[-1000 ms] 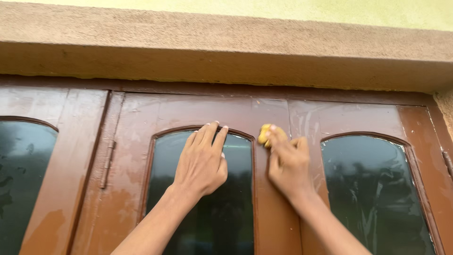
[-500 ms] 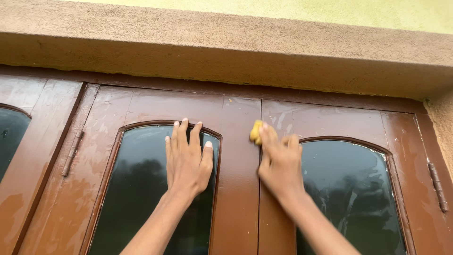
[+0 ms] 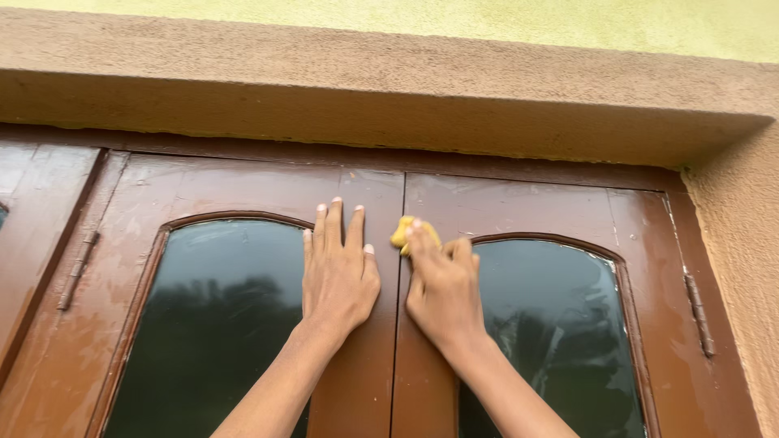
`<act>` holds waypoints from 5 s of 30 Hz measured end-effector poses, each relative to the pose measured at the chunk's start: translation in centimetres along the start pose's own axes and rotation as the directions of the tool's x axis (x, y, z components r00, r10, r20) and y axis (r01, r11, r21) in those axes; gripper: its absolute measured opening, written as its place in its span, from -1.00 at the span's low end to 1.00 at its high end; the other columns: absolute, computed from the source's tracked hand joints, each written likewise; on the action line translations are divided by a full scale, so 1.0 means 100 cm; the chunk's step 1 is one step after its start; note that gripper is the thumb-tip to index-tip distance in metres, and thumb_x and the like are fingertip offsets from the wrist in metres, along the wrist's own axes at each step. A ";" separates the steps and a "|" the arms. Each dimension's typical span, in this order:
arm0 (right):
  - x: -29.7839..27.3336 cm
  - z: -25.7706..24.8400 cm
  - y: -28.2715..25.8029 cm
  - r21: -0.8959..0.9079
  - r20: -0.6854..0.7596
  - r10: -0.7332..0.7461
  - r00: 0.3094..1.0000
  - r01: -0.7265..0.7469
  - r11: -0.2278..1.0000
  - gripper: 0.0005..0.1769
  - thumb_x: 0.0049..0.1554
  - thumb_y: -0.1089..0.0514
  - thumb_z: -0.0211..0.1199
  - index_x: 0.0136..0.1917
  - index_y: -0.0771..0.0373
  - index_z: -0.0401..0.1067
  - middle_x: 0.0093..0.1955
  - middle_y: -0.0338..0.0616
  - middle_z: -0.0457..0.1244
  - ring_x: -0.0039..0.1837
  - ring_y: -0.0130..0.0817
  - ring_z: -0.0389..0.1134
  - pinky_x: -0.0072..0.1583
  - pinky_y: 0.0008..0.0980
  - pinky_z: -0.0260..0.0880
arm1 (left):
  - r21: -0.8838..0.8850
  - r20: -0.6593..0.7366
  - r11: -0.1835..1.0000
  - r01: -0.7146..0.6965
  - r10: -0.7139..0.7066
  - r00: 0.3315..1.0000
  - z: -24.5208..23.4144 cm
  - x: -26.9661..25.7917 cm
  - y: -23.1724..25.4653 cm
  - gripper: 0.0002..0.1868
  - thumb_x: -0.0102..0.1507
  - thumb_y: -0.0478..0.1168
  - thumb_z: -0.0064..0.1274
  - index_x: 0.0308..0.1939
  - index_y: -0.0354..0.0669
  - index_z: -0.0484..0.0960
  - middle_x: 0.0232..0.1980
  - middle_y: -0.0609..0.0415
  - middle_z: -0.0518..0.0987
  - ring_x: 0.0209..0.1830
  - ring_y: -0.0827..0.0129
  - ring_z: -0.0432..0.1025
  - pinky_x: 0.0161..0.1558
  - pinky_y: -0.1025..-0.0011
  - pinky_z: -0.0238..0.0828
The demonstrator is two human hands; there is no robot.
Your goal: The person scrubs the surface of a brown double door with glass panels using a yellow sponge. They repeatedly wipe the door panels and frames, occasionally dipping the sponge into a pink bucket of water to re-wet it.
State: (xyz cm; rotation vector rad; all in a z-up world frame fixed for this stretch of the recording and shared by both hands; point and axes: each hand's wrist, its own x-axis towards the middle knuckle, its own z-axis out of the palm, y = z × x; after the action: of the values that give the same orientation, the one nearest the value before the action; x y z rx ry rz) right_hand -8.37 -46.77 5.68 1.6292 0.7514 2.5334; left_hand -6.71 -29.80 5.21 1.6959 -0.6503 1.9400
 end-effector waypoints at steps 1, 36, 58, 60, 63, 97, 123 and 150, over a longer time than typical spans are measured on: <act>-0.002 -0.008 0.003 0.050 0.032 -0.078 0.996 0.077 0.996 -0.47 0.01 0.35 0.24 0.28 0.16 0.52 0.15 -0.12 0.35 -0.12 -0.16 0.22 -0.01 -0.21 0.23 | 0.030 0.006 0.999 0.013 -0.013 1.000 0.003 -0.001 0.002 -0.37 0.29 -0.20 -0.18 0.46 -0.29 0.21 0.57 -0.28 0.02 0.60 -0.09 -0.18 0.48 -0.08 -0.31; -0.159 -0.126 -0.067 0.329 0.361 -0.378 0.853 0.263 0.907 -0.21 -0.31 0.51 0.20 0.26 0.29 0.47 0.29 -0.17 0.38 -0.17 -0.13 0.22 -0.05 -0.24 0.29 | 0.144 0.152 0.952 -0.270 0.249 0.957 -0.070 -0.188 -0.011 -0.46 0.38 -0.22 -0.18 0.45 -0.28 0.37 0.56 -0.03 0.28 0.51 0.10 0.21 0.43 -0.03 0.06; -0.183 -0.116 -0.118 0.194 0.241 -0.007 0.971 -0.041 0.980 -0.37 -0.03 0.54 0.24 0.32 0.34 0.44 0.37 -0.06 0.34 -0.06 -0.11 0.20 0.04 -0.26 0.34 | 0.158 0.434 0.945 -0.285 0.193 0.880 -0.116 -0.290 -0.067 -0.34 0.40 0.02 -0.31 0.50 -0.28 0.23 0.61 -0.06 0.14 0.62 0.12 -0.02 0.55 0.01 -0.22; -0.197 -0.114 -0.135 0.186 0.239 -0.036 0.970 -0.009 0.983 -0.36 -0.07 0.55 0.23 0.31 0.34 0.46 0.34 -0.07 0.36 -0.07 -0.12 0.22 0.04 -0.26 0.35 | 0.137 0.405 0.964 -0.229 0.156 0.901 -0.117 -0.297 -0.068 -0.35 0.42 0.00 -0.32 0.51 -0.32 0.23 0.62 -0.09 0.14 0.63 0.11 0.00 0.57 0.02 -0.19; -0.237 -0.136 -0.171 0.262 0.348 -0.152 0.925 0.060 0.963 -0.35 -0.14 0.54 0.23 0.26 0.32 0.48 0.27 -0.14 0.38 -0.10 -0.16 0.24 0.02 -0.28 0.35 | 0.108 0.378 0.971 -0.215 0.160 0.912 -0.121 -0.304 -0.070 -0.37 0.44 -0.03 -0.33 0.51 -0.33 0.24 0.62 -0.12 0.13 0.64 0.06 0.01 0.58 0.03 -0.16; -0.353 -0.246 -0.070 -0.455 0.128 0.421 0.898 -0.324 0.830 -0.47 0.11 0.57 0.21 0.33 0.38 0.51 0.40 -0.02 0.36 0.03 -0.09 0.18 0.08 -0.30 0.25 | 0.012 0.356 0.993 0.122 -0.118 0.927 -0.077 -0.353 0.076 -0.30 0.38 -0.08 -0.13 0.51 -0.45 0.20 0.58 -0.63 -0.18 0.61 -0.48 -0.28 0.50 -0.34 -0.33; -0.380 -0.308 0.072 -0.325 0.256 0.368 0.894 -0.279 0.903 -0.42 0.22 0.52 0.13 0.51 0.42 0.31 0.55 -0.01 0.21 0.49 -0.02 0.04 0.43 -0.20 0.17 | -0.112 0.405 0.991 0.080 -0.028 0.914 0.036 -0.362 0.266 -0.27 0.25 -0.15 -0.08 0.50 -0.34 0.25 0.62 -0.36 0.00 0.65 -0.18 -0.12 0.51 -0.32 -0.40; -0.466 -0.344 -0.094 -0.434 -0.100 0.919 0.382 -0.848 0.305 -0.60 0.14 0.37 0.37 0.27 0.31 0.55 0.38 -0.15 0.35 0.08 -0.25 0.26 0.08 -0.37 0.45 | 0.118 0.491 0.940 0.320 -0.335 0.804 -0.014 -0.492 0.289 -0.40 0.31 -0.29 -0.01 0.47 -0.22 0.43 0.63 -0.41 0.02 0.65 -0.33 -0.12 0.57 -0.25 -0.24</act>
State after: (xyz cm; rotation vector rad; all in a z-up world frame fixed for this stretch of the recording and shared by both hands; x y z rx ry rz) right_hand -19.32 -64.69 -49.16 2.4373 -1.0599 2.6524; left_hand -20.29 -53.44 -44.95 2.1945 -0.4594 1.2702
